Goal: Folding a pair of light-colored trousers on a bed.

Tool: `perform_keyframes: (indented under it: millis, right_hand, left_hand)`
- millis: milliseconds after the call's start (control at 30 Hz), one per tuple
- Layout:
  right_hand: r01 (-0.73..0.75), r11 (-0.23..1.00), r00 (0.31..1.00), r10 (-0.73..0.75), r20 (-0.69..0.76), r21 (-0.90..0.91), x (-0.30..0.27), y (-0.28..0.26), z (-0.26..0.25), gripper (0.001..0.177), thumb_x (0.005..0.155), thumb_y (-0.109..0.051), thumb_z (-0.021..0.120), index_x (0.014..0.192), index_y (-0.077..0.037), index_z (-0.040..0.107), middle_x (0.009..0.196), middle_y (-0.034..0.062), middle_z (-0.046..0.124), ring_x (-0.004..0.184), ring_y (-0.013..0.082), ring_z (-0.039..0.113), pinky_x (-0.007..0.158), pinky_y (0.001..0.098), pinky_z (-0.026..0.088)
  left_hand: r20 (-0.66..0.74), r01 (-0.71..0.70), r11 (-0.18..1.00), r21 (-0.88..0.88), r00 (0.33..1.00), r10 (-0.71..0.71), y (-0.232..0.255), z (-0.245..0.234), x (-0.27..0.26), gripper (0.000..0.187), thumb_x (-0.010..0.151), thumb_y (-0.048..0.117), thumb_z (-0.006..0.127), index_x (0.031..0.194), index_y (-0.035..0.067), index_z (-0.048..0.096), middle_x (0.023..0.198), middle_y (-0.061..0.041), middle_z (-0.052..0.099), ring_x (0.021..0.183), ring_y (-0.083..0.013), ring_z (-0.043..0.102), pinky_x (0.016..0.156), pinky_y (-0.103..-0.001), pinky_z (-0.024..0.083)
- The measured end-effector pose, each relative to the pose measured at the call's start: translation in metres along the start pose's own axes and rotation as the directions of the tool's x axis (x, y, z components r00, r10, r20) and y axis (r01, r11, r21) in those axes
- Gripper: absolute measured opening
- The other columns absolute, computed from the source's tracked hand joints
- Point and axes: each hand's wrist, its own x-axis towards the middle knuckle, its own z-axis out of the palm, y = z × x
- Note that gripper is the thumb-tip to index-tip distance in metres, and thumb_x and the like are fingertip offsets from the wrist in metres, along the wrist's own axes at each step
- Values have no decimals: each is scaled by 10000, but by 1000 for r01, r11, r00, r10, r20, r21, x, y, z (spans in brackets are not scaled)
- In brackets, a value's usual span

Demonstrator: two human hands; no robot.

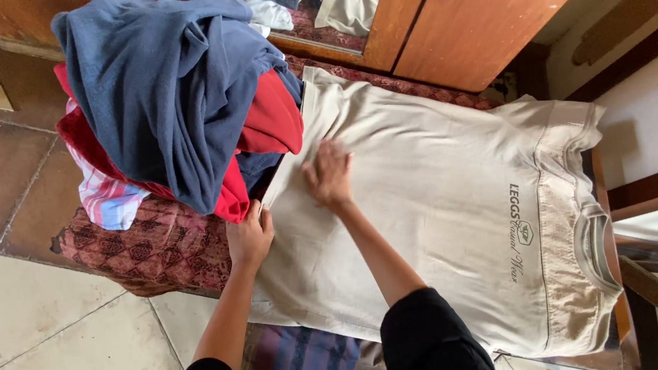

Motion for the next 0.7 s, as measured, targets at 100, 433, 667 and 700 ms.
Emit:
perform_keyframes:
  millis: [100,433,667,700]
  right_hand:
    - [184,977,983,-181,-38,109,-39,-1,-11,704,1081,-515,249,1617,-59,237,1710,157,165,1586,335,75,1248,581,30]
    - [-89,994,975,74,-208,-65,-109,33,4,680,1061,-458,325,1586,-25,336,1687,183,258,1572,385,183,1251,583,128]
    - [259,894,943,-317,107,365,-169,22,5,624,1087,-359,409,1658,-176,237,1740,80,163,1617,292,122,1251,618,54]
    - [290,949,956,-281,-87,120,-176,58,1,569,1035,-325,454,1586,-294,316,1745,54,181,1625,300,116,1239,651,64]
  left_hand:
    - [-16,-12,1000,-6,1000,12,4,1,6,218,959,258,612,865,62,601,798,-198,643,841,-424,634,766,-544,483]
    - [6,41,999,12,999,-41,2,4,0,193,947,232,601,878,52,603,836,-207,663,859,-435,644,796,-551,495]
    - [-32,27,999,-28,999,-28,-8,13,-8,204,984,212,575,1080,39,627,945,-234,671,930,-434,651,825,-541,501]
    - [-16,30,1000,-9,999,-30,4,0,-6,260,979,262,596,1111,40,631,935,-230,676,930,-430,651,826,-540,497]
